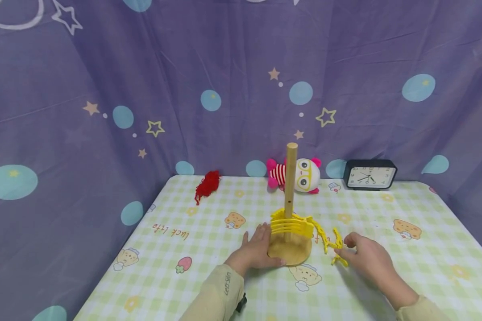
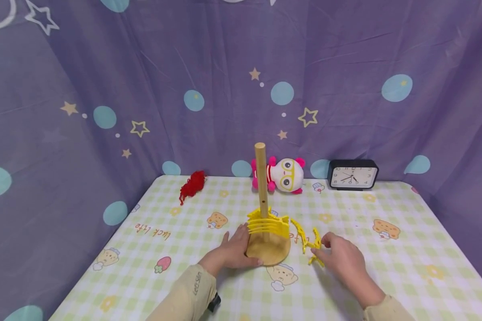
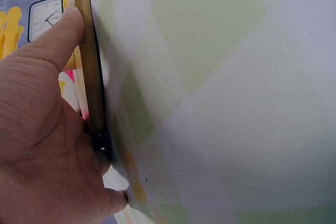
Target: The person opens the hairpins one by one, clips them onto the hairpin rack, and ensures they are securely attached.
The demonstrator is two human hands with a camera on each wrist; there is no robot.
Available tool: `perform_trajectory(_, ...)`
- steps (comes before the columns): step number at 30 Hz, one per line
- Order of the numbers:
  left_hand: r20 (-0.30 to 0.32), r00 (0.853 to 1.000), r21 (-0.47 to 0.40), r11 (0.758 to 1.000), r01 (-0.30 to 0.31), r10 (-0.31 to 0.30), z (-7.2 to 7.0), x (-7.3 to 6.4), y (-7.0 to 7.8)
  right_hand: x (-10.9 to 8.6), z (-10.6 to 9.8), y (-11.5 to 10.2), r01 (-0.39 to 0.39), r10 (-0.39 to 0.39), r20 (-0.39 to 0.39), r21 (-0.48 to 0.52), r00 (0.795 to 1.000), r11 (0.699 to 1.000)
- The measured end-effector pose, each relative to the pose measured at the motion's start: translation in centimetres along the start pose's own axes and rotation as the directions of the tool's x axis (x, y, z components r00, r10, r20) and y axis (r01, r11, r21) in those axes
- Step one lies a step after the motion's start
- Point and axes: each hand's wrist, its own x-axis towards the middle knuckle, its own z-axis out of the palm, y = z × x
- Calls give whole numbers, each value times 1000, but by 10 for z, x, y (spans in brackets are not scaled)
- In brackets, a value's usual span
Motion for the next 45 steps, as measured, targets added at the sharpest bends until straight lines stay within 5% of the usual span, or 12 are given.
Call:
perform_trajectory(14, 16, 1000, -13, 1000, -18, 19, -10, -10, 7, -3, 13, -5, -57, 65, 118, -75, 991, 996)
perform_trajectory(30, 12, 1000, 14, 1000, -22, 22, -7, -7, 5, -4, 23, -6, -18, 30, 89, -129, 996, 992)
perform_trajectory(45, 17, 1000, 27, 999, -20, 19, -6, -5, 3, -4, 15, -2, -30, 38, 108, -78, 993, 996)
